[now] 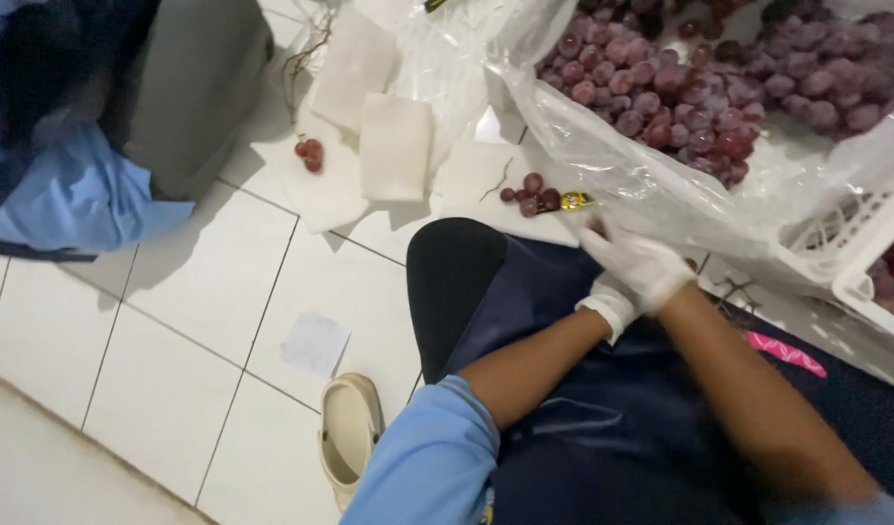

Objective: The person sorts grapes by hand and using a knife, moving clusters from one crate to another while seated on the floor.

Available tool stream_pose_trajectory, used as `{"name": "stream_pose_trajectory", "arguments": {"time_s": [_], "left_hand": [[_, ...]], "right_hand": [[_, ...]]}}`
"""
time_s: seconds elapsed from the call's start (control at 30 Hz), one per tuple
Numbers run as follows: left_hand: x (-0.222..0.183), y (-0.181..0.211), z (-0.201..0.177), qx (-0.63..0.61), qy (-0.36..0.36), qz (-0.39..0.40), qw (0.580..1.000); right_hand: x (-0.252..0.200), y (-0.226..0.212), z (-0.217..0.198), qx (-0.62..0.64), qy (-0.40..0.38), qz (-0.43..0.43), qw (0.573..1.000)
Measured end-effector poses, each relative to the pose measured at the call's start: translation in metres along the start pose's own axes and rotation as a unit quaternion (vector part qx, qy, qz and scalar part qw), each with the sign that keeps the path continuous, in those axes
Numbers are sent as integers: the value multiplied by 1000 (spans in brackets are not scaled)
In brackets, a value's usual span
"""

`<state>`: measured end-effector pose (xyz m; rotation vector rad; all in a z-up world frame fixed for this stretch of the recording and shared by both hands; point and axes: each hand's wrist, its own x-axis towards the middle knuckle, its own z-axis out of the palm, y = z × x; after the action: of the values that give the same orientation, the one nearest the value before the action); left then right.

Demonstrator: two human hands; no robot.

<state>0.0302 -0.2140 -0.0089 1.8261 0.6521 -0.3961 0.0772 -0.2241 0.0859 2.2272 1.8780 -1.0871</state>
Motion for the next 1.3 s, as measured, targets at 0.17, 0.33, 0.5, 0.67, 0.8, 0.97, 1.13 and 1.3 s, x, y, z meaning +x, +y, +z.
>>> {"name": "stream_pose_trajectory", "arguments": {"time_s": [0.17, 0.33, 0.5, 0.67, 0.8, 0.97, 1.13, 1.3], "left_hand": [[5, -14, 0, -19, 32, -27, 999], [2, -31, 11, -39, 47, -53, 997], [-3, -36, 37, -51, 17, -72, 996], [-61, 65, 23, -378, -78, -64, 920], [-62, 128, 56, -423, -120, -11, 898], [3, 123, 77, -225, -25, 8, 974], [-29, 140, 47, -253, -17, 10, 967], [-53, 157, 28, -194, 12, -26, 981]], "right_hand": [[79, -19, 7, 239, 159, 164, 944], [-5, -37, 1, -236, 567, 185, 767], [-177, 42, 45, 251, 184, 364, 878], [-207, 119, 173, 59, 163, 390, 904], [-189, 113, 168, -74, 262, 351, 896], [-187, 127, 167, -108, 307, 344, 881], [-234, 91, 123, 50, 197, 370, 906], [-352, 56, 126, -74, 297, 219, 926]]}}
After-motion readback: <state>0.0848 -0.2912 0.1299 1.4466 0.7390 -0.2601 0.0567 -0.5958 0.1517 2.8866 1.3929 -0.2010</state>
